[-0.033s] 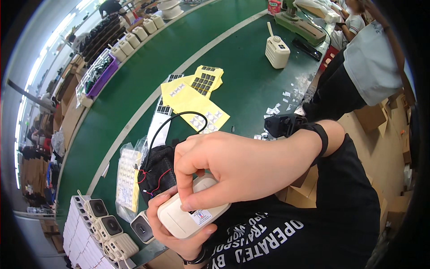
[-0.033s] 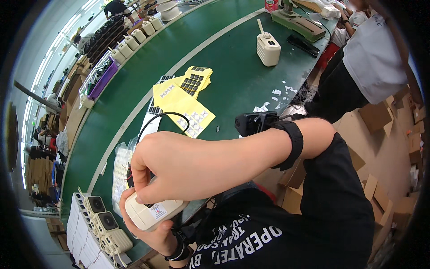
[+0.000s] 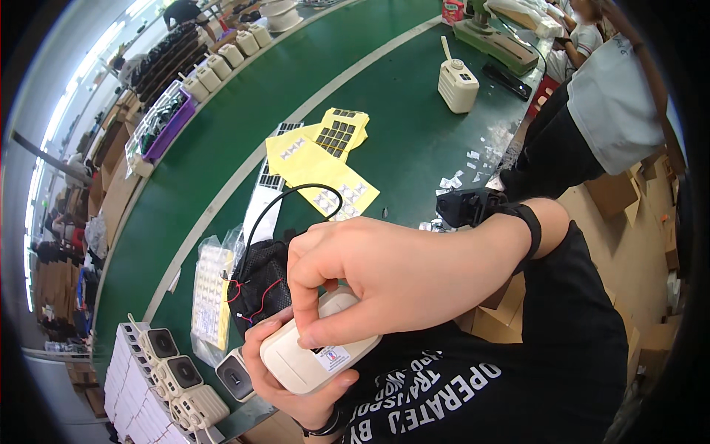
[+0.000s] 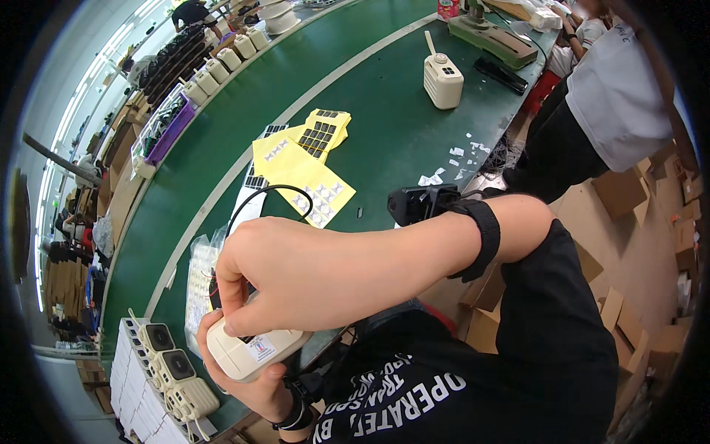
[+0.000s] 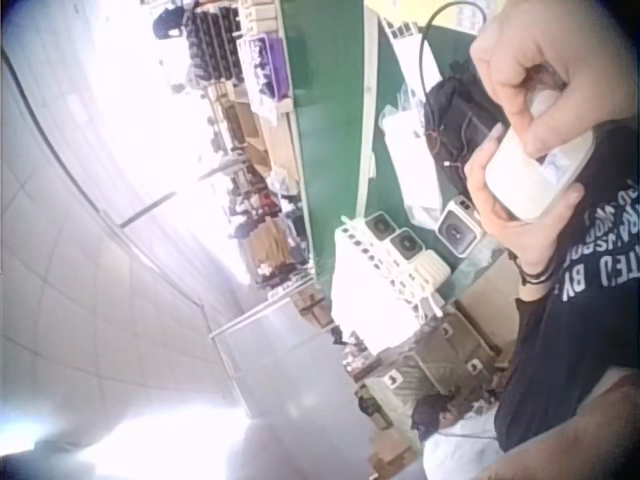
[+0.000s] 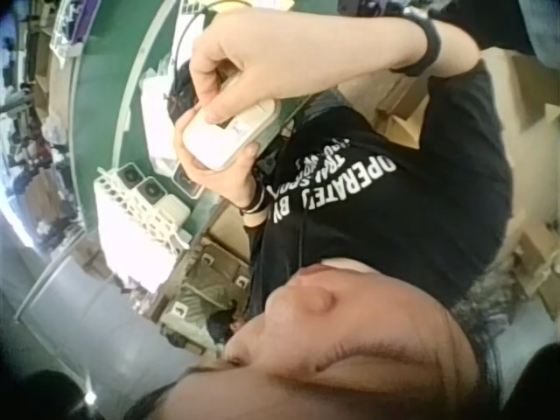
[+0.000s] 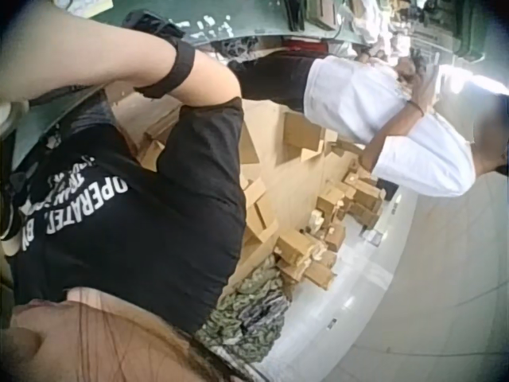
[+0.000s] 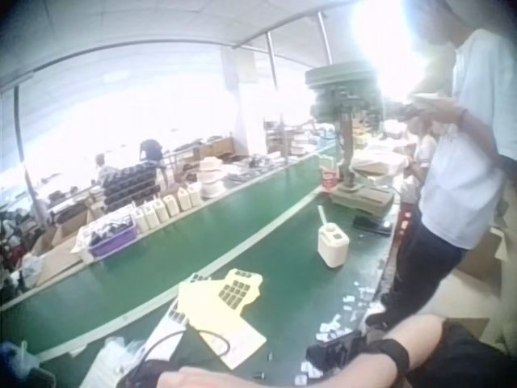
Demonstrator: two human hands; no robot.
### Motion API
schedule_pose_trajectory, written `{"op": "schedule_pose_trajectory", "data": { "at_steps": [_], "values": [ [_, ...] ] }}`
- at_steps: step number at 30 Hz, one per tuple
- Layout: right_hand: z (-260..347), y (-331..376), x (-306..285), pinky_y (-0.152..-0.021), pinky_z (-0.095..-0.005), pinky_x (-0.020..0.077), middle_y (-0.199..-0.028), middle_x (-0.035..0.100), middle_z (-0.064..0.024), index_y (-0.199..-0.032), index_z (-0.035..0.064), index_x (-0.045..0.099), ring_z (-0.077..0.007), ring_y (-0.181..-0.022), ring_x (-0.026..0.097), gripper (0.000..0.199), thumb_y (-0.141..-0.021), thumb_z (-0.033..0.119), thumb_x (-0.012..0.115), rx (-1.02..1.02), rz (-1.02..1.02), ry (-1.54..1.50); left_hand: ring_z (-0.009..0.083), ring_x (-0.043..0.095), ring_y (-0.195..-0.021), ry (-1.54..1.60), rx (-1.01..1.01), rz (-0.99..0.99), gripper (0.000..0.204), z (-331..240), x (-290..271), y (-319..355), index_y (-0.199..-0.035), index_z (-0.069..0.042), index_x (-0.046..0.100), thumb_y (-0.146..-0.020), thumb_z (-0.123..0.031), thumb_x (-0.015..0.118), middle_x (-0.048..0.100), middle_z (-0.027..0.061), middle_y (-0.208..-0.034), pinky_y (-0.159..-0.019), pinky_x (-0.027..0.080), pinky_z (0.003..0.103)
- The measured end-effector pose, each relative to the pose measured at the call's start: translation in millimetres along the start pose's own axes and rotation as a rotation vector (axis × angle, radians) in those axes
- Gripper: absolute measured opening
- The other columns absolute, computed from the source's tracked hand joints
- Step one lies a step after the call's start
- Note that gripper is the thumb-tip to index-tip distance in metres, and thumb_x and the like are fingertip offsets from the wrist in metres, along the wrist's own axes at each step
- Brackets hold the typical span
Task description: Assembling, labeling, and inspecting small electronic speaker units on a factory production line.
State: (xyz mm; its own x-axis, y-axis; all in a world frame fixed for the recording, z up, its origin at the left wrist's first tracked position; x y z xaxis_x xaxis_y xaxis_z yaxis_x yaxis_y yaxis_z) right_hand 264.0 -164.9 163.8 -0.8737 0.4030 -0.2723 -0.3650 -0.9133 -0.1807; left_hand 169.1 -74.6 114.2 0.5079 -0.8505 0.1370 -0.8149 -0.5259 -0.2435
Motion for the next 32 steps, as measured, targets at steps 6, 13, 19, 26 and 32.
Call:
{"op": "schedule_pose_trajectory", "data": {
  "at_steps": [6, 13, 19, 26, 32],
  "values": [
    [-7, 1, 1, -0.070, -0.0295, 0.0402, -0.080, 0.053, -0.0066, -0.076, 0.0053, 0.061, -0.0195, -0.080, 0.051, 0.011, -0.075, 0.016, 0.064, 0.023, -0.033, -0.055, 0.0247, 0.055, -0.098, 0.005, 0.011, 0.019, 0.089, 0, 1, 1, -0.114, 0.001, 0.041, -0.044, -0.026, 0.089, 0.052, 0.0173, -0.109, -0.087, 0.045, 0.036],
    [-9, 5, 0, -0.067, -0.0277, 0.0390, -0.079, 0.053, -0.0058, -0.076, 0.0047, 0.061, -0.0173, -0.077, 0.050, 0.012, -0.075, 0.016, 0.065, 0.016, -0.067, -0.066, 0.0249, 0.054, -0.099, 0.018, 0.004, 0.052, 0.087, 0, 5, 3, -0.114, 0.001, 0.041, -0.045, -0.021, 0.089, 0.052, 0.0176, -0.109, -0.088, 0.045, 0.036],
    [-9, 7, -1, -0.067, -0.0268, 0.0387, -0.079, 0.053, -0.0054, -0.077, 0.0046, 0.061, -0.0159, -0.075, 0.050, 0.012, -0.075, 0.016, 0.065, 0.038, -0.075, -0.061, 0.0254, 0.054, -0.100, 0.029, -0.011, 0.047, 0.088, 1, 6, 5, -0.114, 0.001, 0.041, -0.044, -0.020, 0.089, 0.051, 0.0181, -0.109, -0.088, 0.045, 0.037],
    [-11, 9, -1, -0.067, -0.0266, 0.0392, -0.079, 0.054, -0.0051, -0.077, 0.0045, 0.061, -0.0152, -0.075, 0.050, 0.012, -0.075, 0.015, 0.066, 0.052, -0.085, -0.077, 0.0251, 0.054, -0.100, 0.033, -0.009, 0.047, 0.088, 0, 8, 5, -0.114, 0.001, 0.041, -0.044, -0.020, 0.089, 0.051, 0.0177, -0.108, -0.088, 0.045, 0.037],
    [-14, 12, -3, -0.066, -0.0255, 0.0388, -0.079, 0.054, -0.0045, -0.077, 0.0042, 0.060, -0.0156, -0.075, 0.050, 0.014, -0.075, 0.016, 0.066, 0.109, -0.082, -0.109, 0.0261, 0.053, -0.102, 0.010, -0.013, 0.062, 0.088, 1, 9, 5, -0.114, 0.000, 0.041, -0.044, -0.021, 0.089, 0.051, 0.0183, -0.110, -0.089, 0.045, 0.038]
  ]
}}
Point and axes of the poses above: each hand's wrist, its own y-axis away from the middle knuckle, its own x-axis out of the palm, z = x × y, the point moved 10 cm from there along -y, towards the middle knuckle
